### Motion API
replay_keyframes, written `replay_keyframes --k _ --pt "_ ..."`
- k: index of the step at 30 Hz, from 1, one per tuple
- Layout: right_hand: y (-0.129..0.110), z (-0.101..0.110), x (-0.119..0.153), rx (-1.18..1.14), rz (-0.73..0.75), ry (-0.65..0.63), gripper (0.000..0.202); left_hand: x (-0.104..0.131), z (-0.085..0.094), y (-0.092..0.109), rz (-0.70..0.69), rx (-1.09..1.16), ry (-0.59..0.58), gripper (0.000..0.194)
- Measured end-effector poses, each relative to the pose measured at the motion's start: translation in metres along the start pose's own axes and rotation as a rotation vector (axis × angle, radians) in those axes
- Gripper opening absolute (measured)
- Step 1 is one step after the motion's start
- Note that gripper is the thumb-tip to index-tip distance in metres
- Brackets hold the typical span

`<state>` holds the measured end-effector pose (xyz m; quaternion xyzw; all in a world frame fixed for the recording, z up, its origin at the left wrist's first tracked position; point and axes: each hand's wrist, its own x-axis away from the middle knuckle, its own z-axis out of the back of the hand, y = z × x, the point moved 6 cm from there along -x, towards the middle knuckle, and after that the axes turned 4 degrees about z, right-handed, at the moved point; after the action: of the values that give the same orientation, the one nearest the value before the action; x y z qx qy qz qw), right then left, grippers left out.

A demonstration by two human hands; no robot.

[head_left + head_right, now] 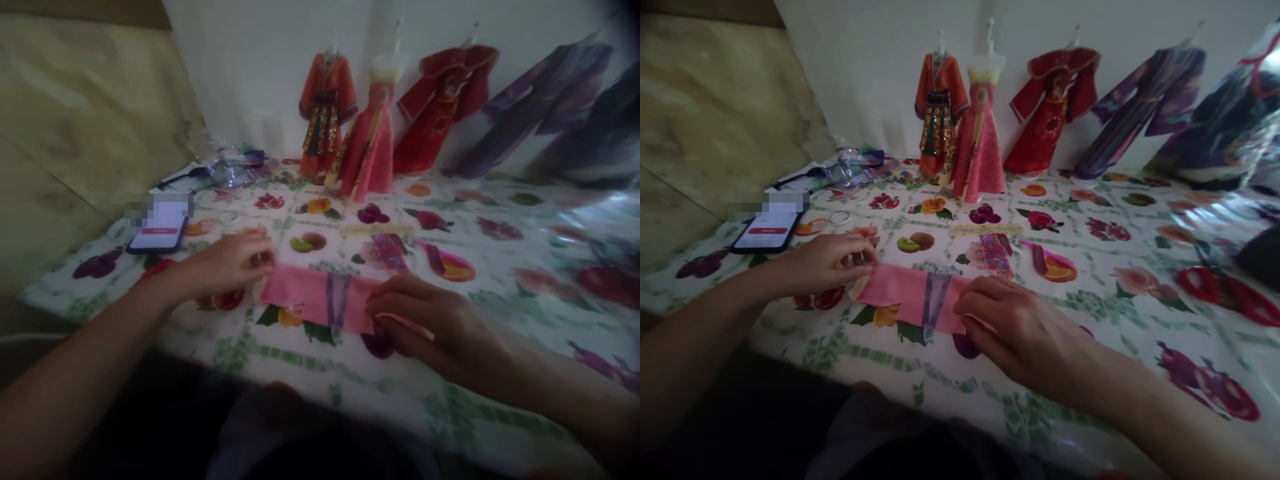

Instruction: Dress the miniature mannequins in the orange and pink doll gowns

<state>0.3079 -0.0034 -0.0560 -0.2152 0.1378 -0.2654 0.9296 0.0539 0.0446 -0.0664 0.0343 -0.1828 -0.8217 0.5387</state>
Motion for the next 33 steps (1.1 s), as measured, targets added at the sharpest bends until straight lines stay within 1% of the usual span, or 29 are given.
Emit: replay_keyframes --k 4,9,14,18,23,27,30,33 --pt "-0.001 -0.001 -0.006 0.025 0.029 -0.006 0.021 -0.003 -0.005 0.003 -0.051 0.001 -0.04 0.019" --pt "-0.002 -0.004 -0.023 0.041 0.081 0.03 0.022 -0.006 -0.006 0.006 -0.12 0.011 -0.006 0.018" --pt "-0.009 -0.01 -0.046 0.047 0.105 -0.031 0.022 -0.001 -0.002 0.004 -0.055 0.091 -0.014 0.017" --pt "-0.015 -0.016 -0.068 0.072 0.125 -0.045 0.023 0.0 -0.002 0.003 -0.067 0.141 -0.011 0.017" --pt "-0.025 -0.038 -0.091 0.09 0.188 -0.122 0.02 -0.003 -0.009 -0.001 -0.063 0.067 0.014 0.017" --pt "-0.032 -0.054 -0.095 0.136 0.25 -0.156 0.023 -0.002 -0.012 -0.004 -0.078 0.043 0.062 0.019" --pt "-0.036 -0.058 -0.093 0.238 0.23 -0.168 0.031 -0.001 -0.016 -0.007 -0.092 0.06 0.091 0.018" --pt "-0.04 -0.061 -0.089 0.336 0.234 -0.2 0.034 -0.002 -0.019 -0.01 -0.115 0.102 0.111 0.016"
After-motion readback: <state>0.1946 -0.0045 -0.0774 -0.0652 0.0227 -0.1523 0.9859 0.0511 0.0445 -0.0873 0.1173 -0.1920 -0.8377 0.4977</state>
